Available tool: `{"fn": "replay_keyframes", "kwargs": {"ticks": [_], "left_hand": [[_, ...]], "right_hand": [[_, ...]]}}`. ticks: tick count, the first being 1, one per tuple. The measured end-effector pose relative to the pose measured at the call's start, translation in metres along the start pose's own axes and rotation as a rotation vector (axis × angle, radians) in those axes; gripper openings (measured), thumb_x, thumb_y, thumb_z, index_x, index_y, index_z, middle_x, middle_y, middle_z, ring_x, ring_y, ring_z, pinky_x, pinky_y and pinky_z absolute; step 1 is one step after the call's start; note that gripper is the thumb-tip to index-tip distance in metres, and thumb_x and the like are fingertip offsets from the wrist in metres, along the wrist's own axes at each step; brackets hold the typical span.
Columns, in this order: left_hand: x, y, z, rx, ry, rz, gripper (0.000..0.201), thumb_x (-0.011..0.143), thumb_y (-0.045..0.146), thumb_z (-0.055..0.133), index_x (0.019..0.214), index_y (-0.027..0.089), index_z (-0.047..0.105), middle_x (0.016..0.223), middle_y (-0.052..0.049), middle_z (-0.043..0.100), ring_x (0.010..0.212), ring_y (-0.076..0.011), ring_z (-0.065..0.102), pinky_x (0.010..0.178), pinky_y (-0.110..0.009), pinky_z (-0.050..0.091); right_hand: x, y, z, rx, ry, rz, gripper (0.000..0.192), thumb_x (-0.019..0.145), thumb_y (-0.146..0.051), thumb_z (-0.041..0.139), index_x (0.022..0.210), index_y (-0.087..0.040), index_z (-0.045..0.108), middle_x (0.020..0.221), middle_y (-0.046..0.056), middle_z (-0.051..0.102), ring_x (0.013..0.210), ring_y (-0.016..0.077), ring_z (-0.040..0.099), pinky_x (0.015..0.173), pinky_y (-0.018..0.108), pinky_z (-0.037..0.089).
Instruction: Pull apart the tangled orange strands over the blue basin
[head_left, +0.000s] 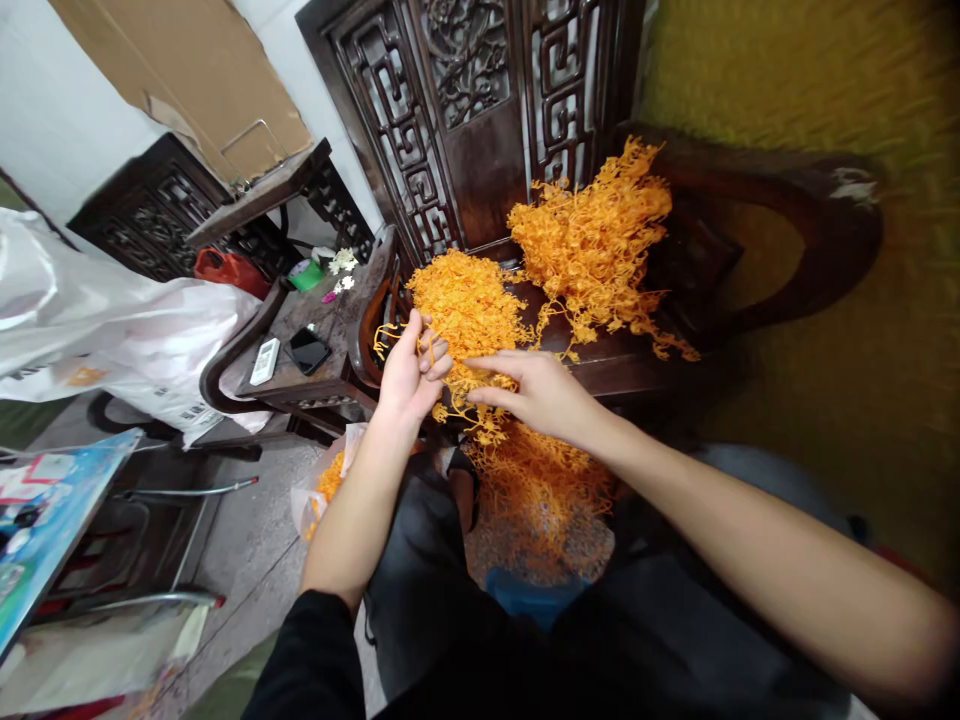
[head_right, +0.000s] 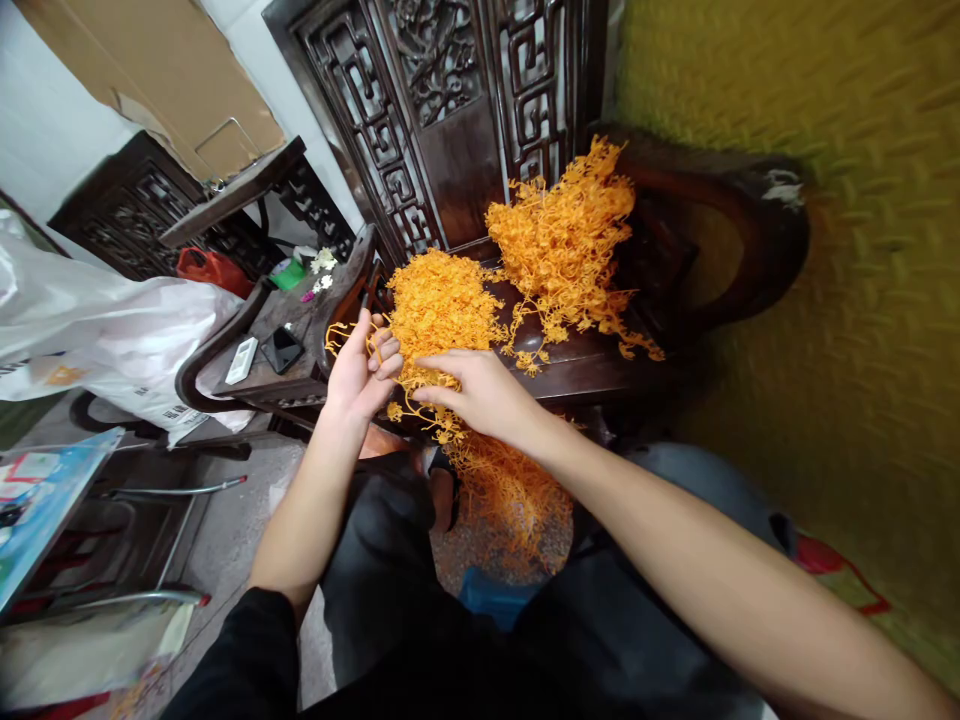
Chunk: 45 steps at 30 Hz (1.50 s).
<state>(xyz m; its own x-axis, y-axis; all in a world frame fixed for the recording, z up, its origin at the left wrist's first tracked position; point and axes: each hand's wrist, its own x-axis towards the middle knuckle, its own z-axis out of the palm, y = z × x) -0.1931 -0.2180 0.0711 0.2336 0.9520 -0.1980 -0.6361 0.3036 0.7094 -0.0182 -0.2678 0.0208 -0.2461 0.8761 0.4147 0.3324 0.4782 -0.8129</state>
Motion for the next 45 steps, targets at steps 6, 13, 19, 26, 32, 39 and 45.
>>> {"fn": "replay_keyframes", "kwargs": {"ticks": [6, 13, 19, 26, 32, 39, 45], "left_hand": [[0.0, 0.002, 0.004, 0.023, 0.082, -0.021, 0.028, 0.104, 0.033, 0.057, 0.083, 0.014, 0.056, 0.055, 0.011, 0.037, 0.032, 0.0018, 0.024, 0.032, -0.014, 0.012], [0.003, -0.004, 0.016, 0.014, 0.06, -0.057, 0.025, 0.101, 0.031, 0.062, 0.083, 0.015, 0.058, 0.053, 0.011, 0.038, 0.032, 0.0014, 0.024, 0.032, -0.013, 0.013], [0.002, 0.013, -0.001, -0.062, 0.096, -0.026, 0.034, 0.109, 0.031, 0.043, 0.082, 0.015, 0.056, 0.052, 0.011, 0.033, 0.032, 0.0007, 0.024, 0.032, -0.014, 0.013], [0.008, 0.021, -0.009, -0.084, 0.127, 0.084, 0.037, 0.109, 0.033, 0.043, 0.077, 0.017, 0.053, 0.051, 0.01, 0.024, 0.036, -0.0021, 0.021, 0.034, -0.015, 0.014], [0.013, 0.014, -0.005, -0.103, 0.125, 0.125, 0.035, 0.109, 0.033, 0.043, 0.079, 0.017, 0.053, 0.053, 0.01, 0.027, 0.036, -0.0023, 0.021, 0.034, -0.015, 0.014], [0.012, -0.005, 0.009, -0.105, 0.18, 0.211, 0.032, 0.108, 0.032, 0.047, 0.08, 0.017, 0.051, 0.055, 0.01, 0.027, 0.039, -0.0028, 0.022, 0.038, -0.016, 0.017], [0.012, -0.015, 0.022, -0.149, 0.198, 0.204, 0.035, 0.11, 0.033, 0.038, 0.078, 0.019, 0.044, 0.06, 0.007, 0.032, 0.046, -0.0059, 0.032, 0.047, -0.019, 0.029]], "right_hand": [[0.009, 0.01, -0.014, 0.118, 0.642, 0.042, 0.03, 0.097, -0.047, 0.064, 0.08, -0.022, 0.064, 0.07, 0.002, 0.063, 0.067, 0.0171, 0.057, 0.063, 0.031, 0.045], [0.025, 0.026, -0.003, 0.641, 0.711, 0.221, 0.043, 0.087, -0.061, 0.071, 0.076, -0.026, 0.049, 0.058, -0.006, 0.037, 0.048, 0.0113, 0.036, 0.043, 0.026, 0.029], [0.033, 0.05, -0.076, 0.851, 1.12, 0.424, 0.032, 0.095, -0.034, 0.067, 0.073, -0.023, 0.046, 0.064, -0.006, 0.044, 0.045, 0.0049, 0.04, 0.039, 0.022, 0.019], [0.006, 0.022, -0.056, 0.9, 0.362, 0.394, 0.036, 0.066, -0.033, 0.094, 0.078, -0.018, 0.063, 0.099, 0.01, 0.075, 0.077, 0.0174, 0.071, 0.061, 0.032, 0.061], [-0.007, 0.002, -0.012, 0.895, -0.003, 0.428, 0.036, 0.072, -0.042, 0.09, 0.089, -0.02, 0.067, 0.072, -0.001, 0.066, 0.055, 0.0111, 0.059, 0.048, 0.026, 0.053], [-0.018, -0.008, 0.028, -0.184, -0.11, 0.068, 0.037, 0.09, -0.043, 0.075, 0.116, -0.017, 0.076, 0.108, 0.011, 0.08, 0.096, 0.0287, 0.076, 0.086, 0.041, 0.057], [-0.013, -0.009, 0.041, -0.641, -0.044, -0.038, 0.059, 0.092, -0.046, 0.073, 0.138, -0.013, 0.061, 0.108, 0.017, 0.078, 0.09, 0.0322, 0.075, 0.071, 0.038, 0.053]]}}
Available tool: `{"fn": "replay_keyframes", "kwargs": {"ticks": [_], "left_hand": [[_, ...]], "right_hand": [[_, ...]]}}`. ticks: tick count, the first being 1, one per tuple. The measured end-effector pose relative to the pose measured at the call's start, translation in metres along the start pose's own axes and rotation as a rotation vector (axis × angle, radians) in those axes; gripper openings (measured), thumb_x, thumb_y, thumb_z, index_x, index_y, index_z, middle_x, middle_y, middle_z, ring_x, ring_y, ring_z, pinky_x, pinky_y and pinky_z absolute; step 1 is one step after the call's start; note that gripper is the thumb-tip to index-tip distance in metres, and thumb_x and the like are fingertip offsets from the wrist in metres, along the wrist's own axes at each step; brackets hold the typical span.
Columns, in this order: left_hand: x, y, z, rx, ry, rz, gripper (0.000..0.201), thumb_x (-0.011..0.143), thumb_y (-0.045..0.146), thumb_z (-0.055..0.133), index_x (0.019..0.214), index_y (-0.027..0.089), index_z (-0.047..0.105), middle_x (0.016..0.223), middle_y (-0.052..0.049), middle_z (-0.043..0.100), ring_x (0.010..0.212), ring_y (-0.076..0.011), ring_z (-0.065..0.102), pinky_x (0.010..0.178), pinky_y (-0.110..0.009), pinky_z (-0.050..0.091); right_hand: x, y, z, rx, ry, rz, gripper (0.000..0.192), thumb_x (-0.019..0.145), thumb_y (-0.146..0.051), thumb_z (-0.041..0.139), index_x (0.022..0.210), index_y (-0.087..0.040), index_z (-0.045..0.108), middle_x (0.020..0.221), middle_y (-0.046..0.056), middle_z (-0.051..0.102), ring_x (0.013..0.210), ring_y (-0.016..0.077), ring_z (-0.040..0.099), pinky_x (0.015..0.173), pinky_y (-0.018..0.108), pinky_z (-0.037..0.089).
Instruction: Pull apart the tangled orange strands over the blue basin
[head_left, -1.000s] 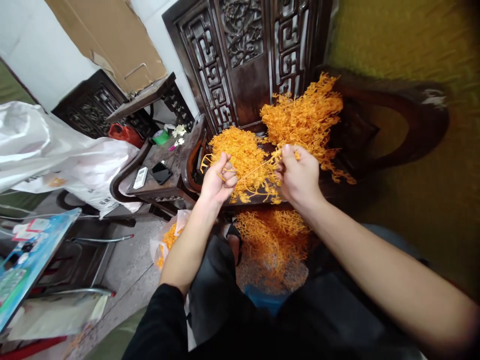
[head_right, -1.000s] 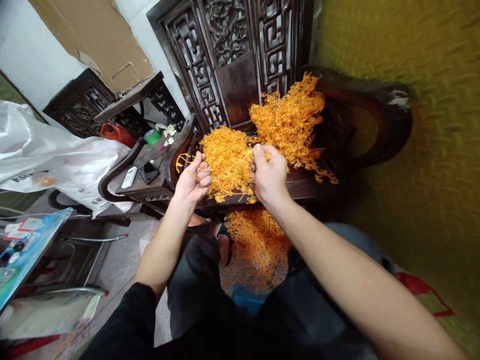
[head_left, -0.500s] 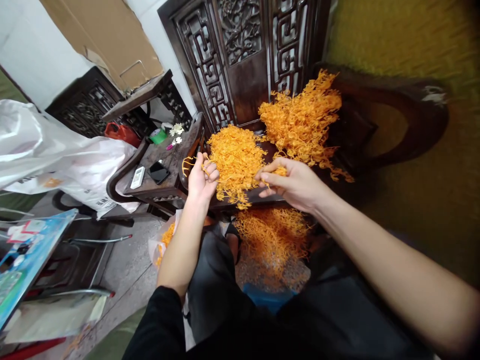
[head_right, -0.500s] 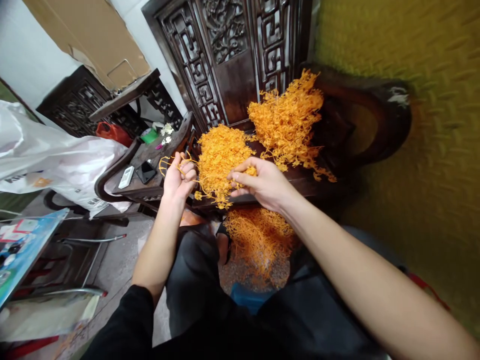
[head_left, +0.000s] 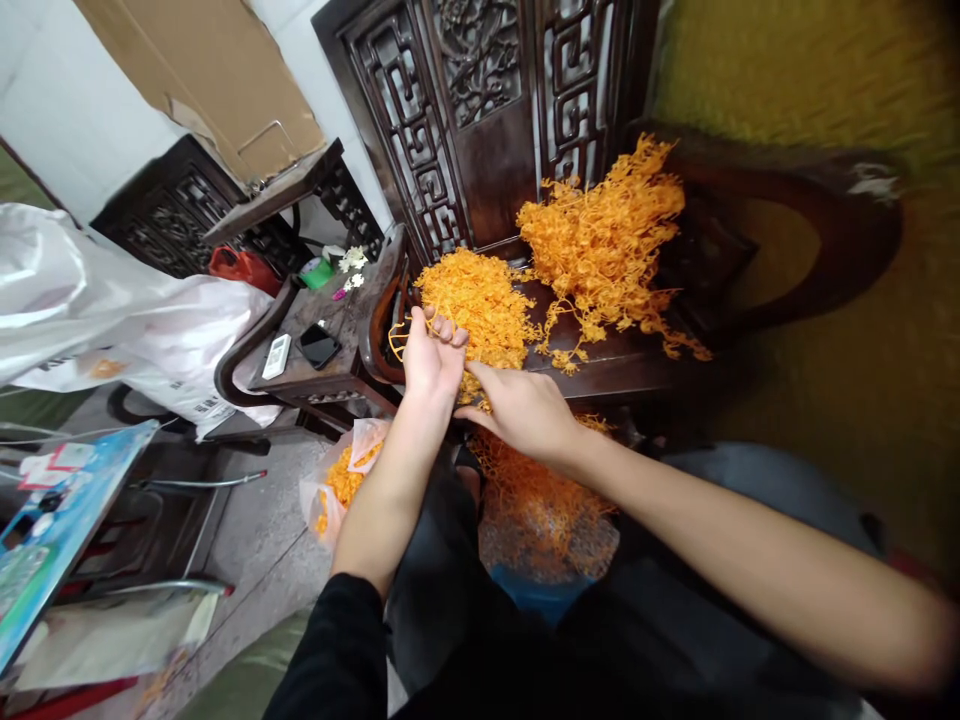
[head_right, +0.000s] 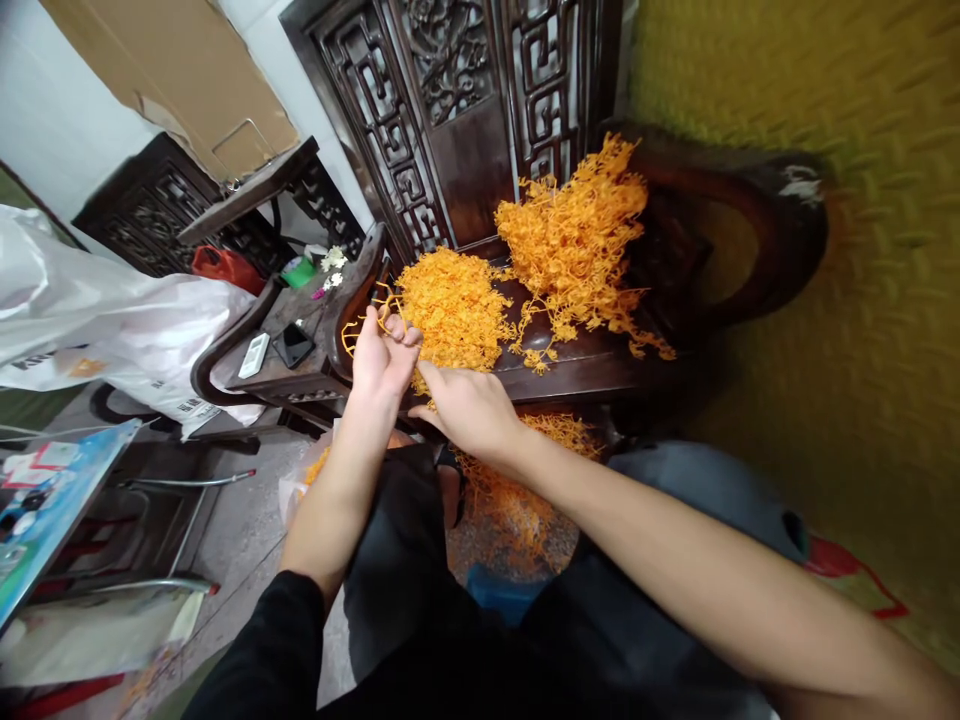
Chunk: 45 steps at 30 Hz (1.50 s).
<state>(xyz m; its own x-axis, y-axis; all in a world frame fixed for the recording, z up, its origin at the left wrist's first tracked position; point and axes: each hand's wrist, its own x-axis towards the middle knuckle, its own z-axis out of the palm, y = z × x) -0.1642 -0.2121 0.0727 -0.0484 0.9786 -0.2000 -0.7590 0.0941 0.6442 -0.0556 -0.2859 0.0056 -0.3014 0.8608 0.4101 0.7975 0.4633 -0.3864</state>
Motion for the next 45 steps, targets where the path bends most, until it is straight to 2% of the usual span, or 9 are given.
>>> {"fn": "replay_keyframes", "kwargs": {"ticks": [6, 14, 20, 27, 31, 33, 40, 42, 45], "left_hand": [[0.004, 0.007, 0.002, 0.066, 0.001, 0.039, 0.028, 0.107, 0.032, 0.042, 0.084, 0.019, 0.05, 0.071, 0.003, 0.05, 0.062, -0.0085, 0.054, 0.066, -0.022, 0.048], [-0.016, 0.005, -0.017, 0.728, -0.512, 0.037, 0.036, 0.082, 0.023, 0.082, 0.115, 0.019, 0.069, 0.12, -0.009, 0.073, 0.112, -0.019, 0.068, 0.094, -0.031, 0.052], [-0.031, -0.006, -0.018, 1.12, -0.594, 0.254, 0.032, 0.078, 0.034, 0.085, 0.104, 0.018, 0.076, 0.104, -0.007, 0.075, 0.082, -0.0136, 0.063, 0.075, -0.026, 0.048], [-0.028, 0.0, -0.018, 1.203, -0.652, 0.058, 0.027, 0.079, 0.039, 0.081, 0.078, 0.014, 0.071, 0.064, 0.001, 0.062, 0.053, -0.0069, 0.047, 0.052, -0.022, 0.034], [-0.038, 0.02, -0.016, 1.244, -0.718, -0.099, 0.029, 0.074, 0.037, 0.087, 0.069, 0.014, 0.071, 0.057, 0.001, 0.059, 0.05, -0.0064, 0.043, 0.048, -0.022, 0.029], [-0.038, 0.024, -0.018, 1.181, -0.68, -0.034, 0.028, 0.075, 0.037, 0.086, 0.07, 0.014, 0.07, 0.059, 0.001, 0.06, 0.051, -0.0058, 0.043, 0.047, -0.021, 0.028], [-0.021, 0.021, -0.029, 0.901, -0.499, 0.112, 0.035, 0.081, 0.045, 0.083, 0.078, 0.018, 0.06, 0.07, -0.001, 0.069, 0.045, -0.0029, 0.046, 0.042, -0.017, 0.03], [-0.02, 0.021, -0.032, 0.89, -0.472, 0.111, 0.036, 0.079, 0.042, 0.085, 0.079, 0.018, 0.058, 0.073, -0.002, 0.071, 0.045, -0.0038, 0.051, 0.04, -0.017, 0.032], [-0.018, 0.02, -0.034, 0.845, -0.409, 0.124, 0.04, 0.072, 0.039, 0.09, 0.079, 0.018, 0.057, 0.071, -0.002, 0.07, 0.051, -0.0099, 0.064, 0.043, -0.019, 0.043]], "right_hand": [[0.01, 0.017, -0.001, 0.328, 0.155, 0.016, 0.022, 0.1, -0.035, 0.059, 0.097, -0.019, 0.073, 0.095, 0.01, 0.077, 0.086, 0.0249, 0.071, 0.078, 0.036, 0.05], [0.014, 0.047, -0.04, 1.154, 0.219, 0.376, 0.045, 0.08, -0.069, 0.074, 0.087, -0.025, 0.071, 0.062, -0.003, 0.056, 0.048, 0.0112, 0.043, 0.047, 0.026, 0.034], [0.017, 0.049, -0.038, 1.177, 0.289, 0.303, 0.037, 0.079, -0.058, 0.081, 0.092, -0.024, 0.081, 0.079, 0.003, 0.074, 0.067, 0.0165, 0.063, 0.063, 0.03, 0.05], [0.016, 0.043, -0.038, 0.908, 0.336, 0.251, 0.018, 0.083, -0.041, 0.08, 0.08, -0.024, 0.08, 0.083, 0.004, 0.075, 0.077, 0.0195, 0.066, 0.073, 0.034, 0.052], [0.022, 0.073, -0.05, 1.112, 0.708, 0.517, 0.026, 0.085, -0.041, 0.078, 0.072, -0.022, 0.067, 0.058, -0.002, 0.054, 0.049, 0.0102, 0.043, 0.045, 0.027, 0.031], [0.024, 0.09, -0.059, 1.283, 0.797, 0.62, 0.032, 0.083, -0.043, 0.079, 0.07, -0.022, 0.06, 0.064, -0.001, 0.058, 0.046, 0.0077, 0.039, 0.04, 0.024, 0.019], [0.013, 0.073, -0.063, 1.378, 0.251, 0.521, 0.042, 0.07, -0.042, 0.089, 0.104, -0.021, 0.076, 0.074, 0.001, 0.063, 0.051, 0.0093, 0.046, 0.042, 0.026, 0.027], [0.013, 0.072, -0.066, 1.37, 0.334, 0.517, 0.037, 0.077, -0.049, 0.085, 0.1, -0.021, 0.076, 0.063, -0.003, 0.05, 0.046, 0.0082, 0.036, 0.042, 0.027, 0.023], [0.014, 0.079, -0.076, 1.241, 0.794, 0.514, 0.033, 0.081, -0.051, 0.081, 0.077, -0.02, 0.072, 0.055, -0.005, 0.038, 0.043, 0.0077, 0.027, 0.043, 0.031, 0.014]]}}
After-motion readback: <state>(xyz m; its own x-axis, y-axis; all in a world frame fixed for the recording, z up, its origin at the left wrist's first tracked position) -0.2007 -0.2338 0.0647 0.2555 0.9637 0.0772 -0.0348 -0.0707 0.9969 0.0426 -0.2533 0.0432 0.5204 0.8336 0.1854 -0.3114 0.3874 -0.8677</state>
